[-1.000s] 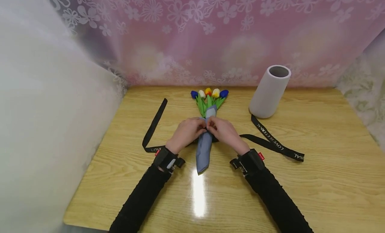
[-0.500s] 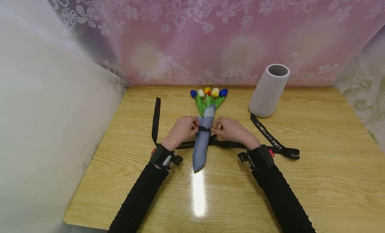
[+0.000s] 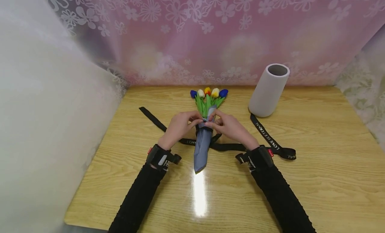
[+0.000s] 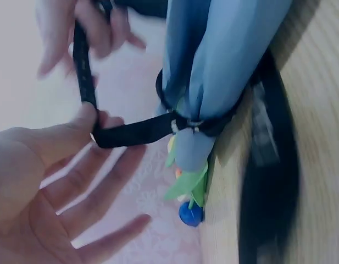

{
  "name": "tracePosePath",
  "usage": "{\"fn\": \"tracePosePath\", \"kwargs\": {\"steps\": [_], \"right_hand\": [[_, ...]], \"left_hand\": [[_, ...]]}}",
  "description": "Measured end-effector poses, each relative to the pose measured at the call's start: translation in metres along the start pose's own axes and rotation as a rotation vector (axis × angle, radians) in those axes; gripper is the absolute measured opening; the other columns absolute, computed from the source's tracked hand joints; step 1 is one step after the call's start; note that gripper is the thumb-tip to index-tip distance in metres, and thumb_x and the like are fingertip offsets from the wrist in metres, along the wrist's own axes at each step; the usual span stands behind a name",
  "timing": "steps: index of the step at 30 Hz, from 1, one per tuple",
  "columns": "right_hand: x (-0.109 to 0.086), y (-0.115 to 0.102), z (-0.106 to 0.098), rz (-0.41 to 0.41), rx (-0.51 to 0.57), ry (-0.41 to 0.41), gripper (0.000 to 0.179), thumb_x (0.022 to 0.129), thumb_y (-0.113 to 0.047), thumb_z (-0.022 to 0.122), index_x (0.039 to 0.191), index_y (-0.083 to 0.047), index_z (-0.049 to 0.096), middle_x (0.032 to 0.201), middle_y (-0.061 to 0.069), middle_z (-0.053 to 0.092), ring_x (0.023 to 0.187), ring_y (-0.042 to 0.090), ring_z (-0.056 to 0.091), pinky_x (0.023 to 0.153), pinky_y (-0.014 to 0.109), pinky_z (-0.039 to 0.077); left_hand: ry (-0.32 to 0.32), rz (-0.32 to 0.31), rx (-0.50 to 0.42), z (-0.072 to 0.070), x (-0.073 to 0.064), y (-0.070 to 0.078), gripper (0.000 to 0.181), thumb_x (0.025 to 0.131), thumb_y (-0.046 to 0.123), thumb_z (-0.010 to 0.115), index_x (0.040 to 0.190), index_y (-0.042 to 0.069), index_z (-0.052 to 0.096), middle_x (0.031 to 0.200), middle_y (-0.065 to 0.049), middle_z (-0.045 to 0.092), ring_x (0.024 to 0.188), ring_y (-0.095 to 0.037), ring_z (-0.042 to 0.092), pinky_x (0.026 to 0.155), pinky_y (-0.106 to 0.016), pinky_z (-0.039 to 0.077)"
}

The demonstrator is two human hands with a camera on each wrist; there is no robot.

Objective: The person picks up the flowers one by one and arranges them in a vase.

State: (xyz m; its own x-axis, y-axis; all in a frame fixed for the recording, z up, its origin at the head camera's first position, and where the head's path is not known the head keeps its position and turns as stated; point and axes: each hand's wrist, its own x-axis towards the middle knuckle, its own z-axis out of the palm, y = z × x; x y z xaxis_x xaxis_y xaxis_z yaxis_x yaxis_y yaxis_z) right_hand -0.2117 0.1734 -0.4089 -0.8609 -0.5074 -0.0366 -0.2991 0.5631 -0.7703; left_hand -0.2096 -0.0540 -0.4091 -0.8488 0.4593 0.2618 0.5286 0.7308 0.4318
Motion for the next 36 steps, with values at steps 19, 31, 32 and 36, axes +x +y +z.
{"fn": "tracePosePath", "kwargs": {"steps": [19,31,32,36], "right_hand": [[-0.007,-0.012,-0.007,-0.082,-0.219,0.083,0.022,0.104,-0.032,0.059,0.103,-0.013,0.07,0.085,0.008,0.069,0.067,0.018,0.057,0.062,0.033,0.043],[-0.02,-0.01,-0.037,0.021,-0.138,0.044,0.031,0.106,-0.041,0.053,0.096,-0.014,0.066,0.061,0.003,0.053,0.051,0.024,0.05,0.05,0.03,0.037],[-0.021,-0.009,-0.04,0.025,-0.147,0.048,0.032,0.106,-0.041,0.053,0.096,-0.014,0.067,0.061,0.003,0.054,0.051,0.023,0.05,0.049,0.03,0.038],[-0.028,-0.006,-0.054,0.027,-0.164,0.082,0.034,0.106,-0.04,0.054,0.093,-0.012,0.068,0.06,0.006,0.055,0.046,0.022,0.049,0.046,0.031,0.04]], "left_hand": [[-0.012,0.167,-0.016,-0.001,0.005,0.005,0.049,0.094,0.037,0.072,0.136,0.015,0.064,0.124,-0.002,0.071,0.114,-0.021,0.066,0.118,-0.052,0.034],[0.301,-0.158,0.079,-0.026,-0.004,-0.033,0.021,0.098,0.032,0.068,0.1,0.015,0.08,0.084,-0.001,0.076,0.057,-0.015,0.06,0.055,-0.03,0.045],[0.321,-0.192,0.087,-0.028,-0.006,-0.037,0.021,0.099,0.031,0.068,0.1,0.014,0.08,0.082,-0.002,0.075,0.054,-0.015,0.058,0.048,-0.028,0.039],[0.401,-0.318,0.135,-0.039,-0.012,-0.049,0.024,0.101,0.029,0.066,0.099,0.008,0.078,0.077,-0.008,0.073,0.049,-0.019,0.055,0.043,-0.025,0.03]]}}
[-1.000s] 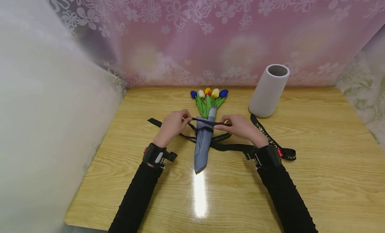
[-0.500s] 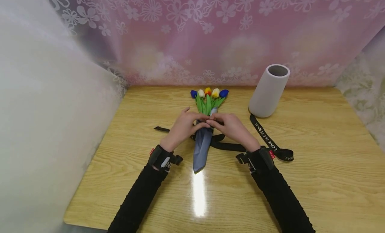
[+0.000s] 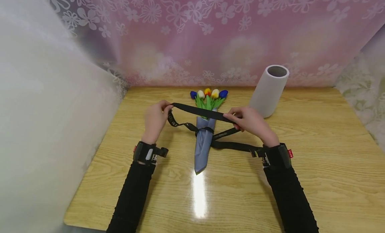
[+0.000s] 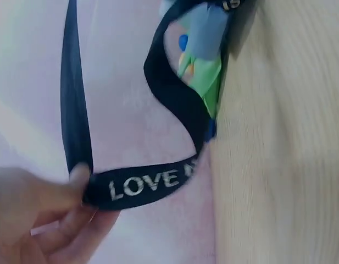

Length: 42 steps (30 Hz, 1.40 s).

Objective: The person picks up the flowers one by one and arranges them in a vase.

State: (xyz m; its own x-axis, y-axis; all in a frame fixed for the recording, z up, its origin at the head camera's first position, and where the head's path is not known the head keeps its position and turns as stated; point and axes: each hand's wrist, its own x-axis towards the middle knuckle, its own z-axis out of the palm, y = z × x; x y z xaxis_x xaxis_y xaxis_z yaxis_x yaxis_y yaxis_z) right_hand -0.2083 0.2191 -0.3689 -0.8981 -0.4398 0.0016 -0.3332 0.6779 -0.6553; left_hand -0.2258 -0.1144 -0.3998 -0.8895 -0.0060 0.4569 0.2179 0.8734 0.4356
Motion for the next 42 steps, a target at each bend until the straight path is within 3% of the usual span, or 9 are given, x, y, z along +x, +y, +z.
{"fn": "tracePosePath", "kwargs": {"steps": [4,7,12,15,17,22,29,38,42], "right_hand": [[-0.007,0.0,-0.007,-0.005,-0.029,0.083,0.031,0.105,-0.038,0.057,0.096,-0.013,0.071,0.06,0.006,0.054,0.048,0.02,0.046,0.047,0.03,0.037],[-0.006,-0.004,-0.002,-0.055,-0.065,0.121,0.026,0.104,-0.036,0.059,0.096,-0.015,0.072,0.06,0.001,0.05,0.051,0.017,0.043,0.051,0.03,0.034],[0.004,-0.017,0.023,-0.16,-0.016,0.095,0.018,0.105,-0.028,0.059,0.097,-0.015,0.07,0.063,0.001,0.05,0.051,0.014,0.041,0.051,0.029,0.035],[0.009,-0.023,0.038,-0.191,0.019,0.105,0.017,0.104,-0.027,0.06,0.099,-0.016,0.071,0.064,0.004,0.054,0.05,0.012,0.041,0.05,0.028,0.035],[0.012,-0.026,0.045,-0.206,0.02,0.13,0.015,0.104,-0.027,0.06,0.101,-0.017,0.07,0.065,0.005,0.056,0.049,0.012,0.04,0.049,0.028,0.035],[0.015,-0.029,0.049,-0.216,0.005,0.17,0.013,0.103,-0.026,0.062,0.096,-0.016,0.066,0.064,0.005,0.055,0.048,0.013,0.037,0.051,0.028,0.032],[0.015,-0.032,0.051,-0.208,0.001,0.156,0.014,0.102,-0.026,0.064,0.1,-0.014,0.071,0.064,0.001,0.056,0.05,0.013,0.043,0.052,0.028,0.036],[0.021,-0.028,0.058,-0.22,-0.095,0.161,0.014,0.1,-0.023,0.068,0.103,-0.011,0.075,0.079,0.001,0.069,0.064,0.015,0.06,0.06,0.031,0.05],[0.028,-0.029,0.067,-0.223,-0.219,0.124,0.015,0.098,-0.023,0.07,0.105,-0.011,0.076,0.093,0.004,0.071,0.082,0.02,0.066,0.072,0.036,0.054]], "left_hand": [[0.033,-0.098,0.055,-0.007,-0.001,-0.007,0.024,0.099,0.028,0.068,0.105,0.006,0.077,0.086,-0.011,0.075,0.056,-0.024,0.063,0.043,-0.03,0.039],[-0.006,-0.054,0.031,-0.006,-0.002,-0.001,0.036,0.096,0.032,0.072,0.122,0.007,0.072,0.108,-0.012,0.074,0.077,-0.027,0.07,0.059,-0.036,0.053],[-0.3,0.23,-0.213,0.008,-0.008,0.034,0.058,0.097,0.043,0.067,0.145,0.011,0.056,0.138,-0.01,0.063,0.119,-0.027,0.063,0.102,-0.042,0.05],[-0.505,0.358,-0.329,0.017,-0.014,0.052,0.05,0.101,0.042,0.062,0.142,0.014,0.059,0.123,-0.006,0.071,0.103,-0.02,0.069,0.093,-0.033,0.054],[-0.554,0.38,-0.353,0.019,-0.016,0.057,0.037,0.103,0.035,0.061,0.133,0.014,0.066,0.102,-0.003,0.075,0.082,-0.013,0.069,0.074,-0.025,0.054],[-0.474,0.279,-0.292,0.001,-0.012,0.038,0.024,0.107,0.025,0.054,0.109,0.013,0.075,0.073,-0.001,0.066,0.06,-0.009,0.057,0.056,-0.024,0.044],[-0.363,0.061,-0.19,-0.043,-0.026,-0.03,0.032,0.11,0.027,0.047,0.108,0.011,0.075,0.062,-0.003,0.058,0.05,-0.013,0.052,0.047,-0.03,0.037],[0.033,-0.156,0.077,-0.084,-0.046,-0.093,0.029,0.108,0.015,0.051,0.109,-0.004,0.072,0.069,-0.02,0.064,0.044,-0.028,0.048,0.04,-0.032,0.029],[-0.108,-0.191,0.241,-0.091,-0.047,-0.099,0.025,0.102,0.004,0.053,0.112,-0.01,0.071,0.083,-0.03,0.07,0.055,-0.04,0.06,0.042,-0.043,0.043]]}}
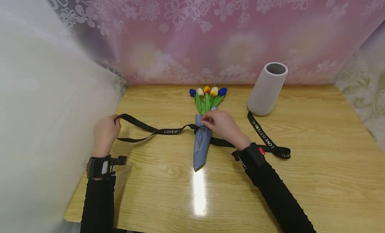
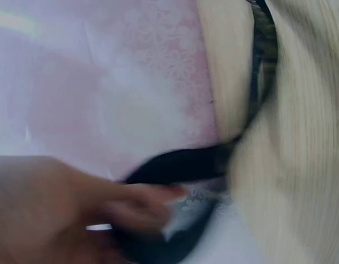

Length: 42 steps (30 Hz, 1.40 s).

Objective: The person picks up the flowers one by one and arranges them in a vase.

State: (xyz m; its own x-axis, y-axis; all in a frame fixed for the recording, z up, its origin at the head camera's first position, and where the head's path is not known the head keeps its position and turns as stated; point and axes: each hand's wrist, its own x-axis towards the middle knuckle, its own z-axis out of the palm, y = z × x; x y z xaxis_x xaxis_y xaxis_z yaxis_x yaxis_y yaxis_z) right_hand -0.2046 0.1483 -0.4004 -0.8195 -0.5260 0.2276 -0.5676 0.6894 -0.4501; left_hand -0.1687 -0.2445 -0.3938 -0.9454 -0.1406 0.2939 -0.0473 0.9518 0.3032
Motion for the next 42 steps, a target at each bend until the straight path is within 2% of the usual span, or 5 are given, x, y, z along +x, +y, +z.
{"fn": "tracePosePath", "kwargs": {"steps": [6,14,24,38,42], "right_hand": [[0.01,-0.003,0.008,-0.033,-0.126,-0.082,0.016,0.095,-0.02,0.074,0.108,-0.011,0.075,0.104,0.008,0.071,0.096,0.03,0.064,0.08,0.043,0.052],[0.01,0.0,0.015,-0.023,-0.216,-0.079,0.017,0.09,-0.019,0.08,0.105,-0.011,0.075,0.102,0.006,0.072,0.097,0.029,0.06,0.083,0.041,0.05],[0.004,0.004,0.026,-0.054,-0.244,0.014,0.01,0.087,-0.014,0.082,0.097,-0.012,0.079,0.095,0.006,0.073,0.089,0.028,0.057,0.077,0.038,0.05],[0.009,0.005,0.022,0.15,-0.038,0.062,0.008,0.097,-0.013,0.067,0.103,-0.008,0.067,0.092,0.01,0.07,0.077,0.023,0.064,0.061,0.036,0.05],[0.009,0.006,0.02,0.177,0.011,0.053,0.011,0.097,-0.013,0.065,0.106,-0.006,0.063,0.095,0.012,0.07,0.08,0.025,0.065,0.066,0.039,0.052]], "left_hand": [[-0.333,0.055,0.123,0.013,0.005,0.023,0.048,0.099,0.017,0.067,0.138,-0.009,0.056,0.131,-0.035,0.057,0.116,-0.051,0.057,0.092,-0.058,0.053],[-0.283,0.244,-0.043,0.028,0.025,0.1,0.034,0.103,0.026,0.064,0.129,0.005,0.068,0.128,-0.021,0.065,0.105,-0.038,0.065,0.083,-0.046,0.057],[-0.385,0.438,-0.198,0.07,0.02,0.2,0.022,0.105,0.019,0.058,0.118,0.01,0.074,0.107,-0.008,0.074,0.085,-0.022,0.07,0.069,-0.033,0.056],[-0.544,0.398,-0.18,0.074,0.015,0.185,0.022,0.094,0.015,0.075,0.115,0.011,0.074,0.107,-0.006,0.074,0.095,-0.022,0.07,0.076,-0.035,0.057],[-0.493,0.403,-0.193,0.075,0.017,0.185,0.016,0.094,0.02,0.076,0.108,0.013,0.077,0.102,-0.004,0.075,0.087,-0.02,0.07,0.07,-0.033,0.056]]}}
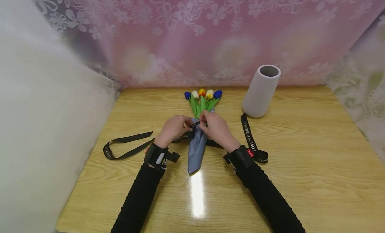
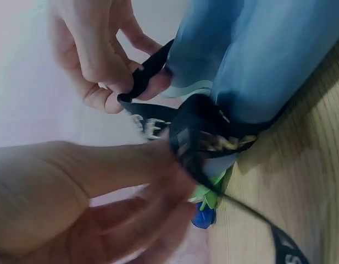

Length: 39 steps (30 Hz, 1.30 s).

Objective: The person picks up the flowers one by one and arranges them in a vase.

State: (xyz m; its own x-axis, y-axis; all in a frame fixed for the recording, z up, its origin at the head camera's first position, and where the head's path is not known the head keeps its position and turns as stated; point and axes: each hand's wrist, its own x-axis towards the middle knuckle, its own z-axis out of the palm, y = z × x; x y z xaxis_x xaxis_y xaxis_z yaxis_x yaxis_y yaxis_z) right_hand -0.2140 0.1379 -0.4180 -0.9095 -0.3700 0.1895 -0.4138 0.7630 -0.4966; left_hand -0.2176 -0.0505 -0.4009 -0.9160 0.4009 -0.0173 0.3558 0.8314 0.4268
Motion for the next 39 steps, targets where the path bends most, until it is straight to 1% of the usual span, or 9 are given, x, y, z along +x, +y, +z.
{"fn": "tracePosePath", "kwargs": {"steps": [7,12,15,20,23,28,32,35,39], "right_hand": [[-0.002,-0.001,0.004,-0.055,0.013,-0.019,0.057,0.093,-0.034,0.076,0.14,-0.005,0.058,0.078,0.01,0.061,0.06,0.021,0.05,0.058,0.032,0.037],[0.0,-0.004,0.003,0.029,0.076,0.043,0.039,0.097,-0.022,0.071,0.131,-0.003,0.066,0.072,0.013,0.063,0.054,0.018,0.049,0.053,0.028,0.033],[-0.002,-0.006,0.0,0.05,0.13,0.108,0.025,0.099,-0.021,0.07,0.12,-0.007,0.072,0.074,0.012,0.064,0.048,0.015,0.04,0.05,0.027,0.031],[-0.004,-0.008,-0.004,0.026,0.219,0.213,0.017,0.1,-0.024,0.068,0.113,-0.014,0.072,0.084,0.008,0.071,0.041,0.012,0.025,0.045,0.026,0.026],[-0.004,-0.01,-0.007,0.009,0.262,0.232,0.023,0.099,-0.026,0.07,0.118,-0.013,0.069,0.106,0.009,0.075,0.047,0.017,0.042,0.049,0.028,0.031],[-0.003,-0.011,-0.005,0.079,0.254,0.121,0.06,0.093,-0.036,0.076,0.141,-0.01,0.052,0.11,0.017,0.07,0.074,0.029,0.063,0.059,0.035,0.042],[-0.002,-0.008,0.001,0.091,0.179,0.042,0.051,0.095,-0.037,0.074,0.129,-0.001,0.063,0.082,0.014,0.066,0.066,0.025,0.061,0.057,0.031,0.041],[-0.003,-0.007,0.001,0.082,0.166,0.084,0.033,0.097,-0.027,0.071,0.108,0.004,0.071,0.07,0.014,0.062,0.054,0.018,0.052,0.053,0.028,0.034],[-0.006,-0.005,-0.007,0.085,0.212,0.213,0.025,0.095,-0.01,0.072,0.116,0.004,0.073,0.092,0.024,0.073,0.043,0.022,0.043,0.047,0.026,0.025]], "left_hand": [[0.207,0.193,-0.108,-0.007,0.004,0.004,0.014,0.099,0.018,0.068,0.111,0.014,0.075,0.106,-0.004,0.073,0.084,-0.015,0.069,0.07,-0.027,0.055],[0.228,0.235,-0.198,-0.008,0.004,0.005,0.026,0.099,0.017,0.068,0.124,0.011,0.067,0.118,-0.008,0.066,0.092,-0.017,0.07,0.073,-0.026,0.057],[0.173,0.164,-0.199,-0.007,0.003,-0.001,0.032,0.1,0.023,0.067,0.129,0.01,0.064,0.121,-0.008,0.065,0.089,-0.017,0.069,0.068,-0.026,0.055],[-0.005,0.094,-0.11,-0.007,0.002,-0.01,0.032,0.099,0.026,0.068,0.127,0.011,0.07,0.117,-0.008,0.071,0.086,-0.02,0.072,0.069,-0.029,0.056],[-0.027,0.098,-0.046,-0.005,0.003,-0.014,0.022,0.098,0.025,0.069,0.115,0.012,0.075,0.109,-0.007,0.075,0.085,-0.02,0.072,0.07,-0.029,0.056],[0.199,0.139,-0.118,-0.004,0.002,-0.009,0.014,0.099,0.023,0.068,0.104,0.011,0.074,0.099,-0.006,0.074,0.083,-0.018,0.07,0.07,-0.029,0.056],[0.365,0.28,-0.236,-0.008,0.002,0.003,0.019,0.098,0.019,0.069,0.114,0.008,0.073,0.106,-0.008,0.072,0.093,-0.019,0.071,0.081,-0.03,0.058],[0.377,0.339,-0.311,-0.01,0.002,0.009,0.027,0.097,0.015,0.071,0.123,0.005,0.069,0.117,-0.011,0.068,0.099,-0.022,0.071,0.086,-0.031,0.059],[0.303,0.235,-0.275,-0.009,0.003,0.007,0.039,0.096,0.015,0.073,0.133,0.009,0.063,0.125,-0.011,0.062,0.104,-0.024,0.068,0.088,-0.034,0.057]]}}
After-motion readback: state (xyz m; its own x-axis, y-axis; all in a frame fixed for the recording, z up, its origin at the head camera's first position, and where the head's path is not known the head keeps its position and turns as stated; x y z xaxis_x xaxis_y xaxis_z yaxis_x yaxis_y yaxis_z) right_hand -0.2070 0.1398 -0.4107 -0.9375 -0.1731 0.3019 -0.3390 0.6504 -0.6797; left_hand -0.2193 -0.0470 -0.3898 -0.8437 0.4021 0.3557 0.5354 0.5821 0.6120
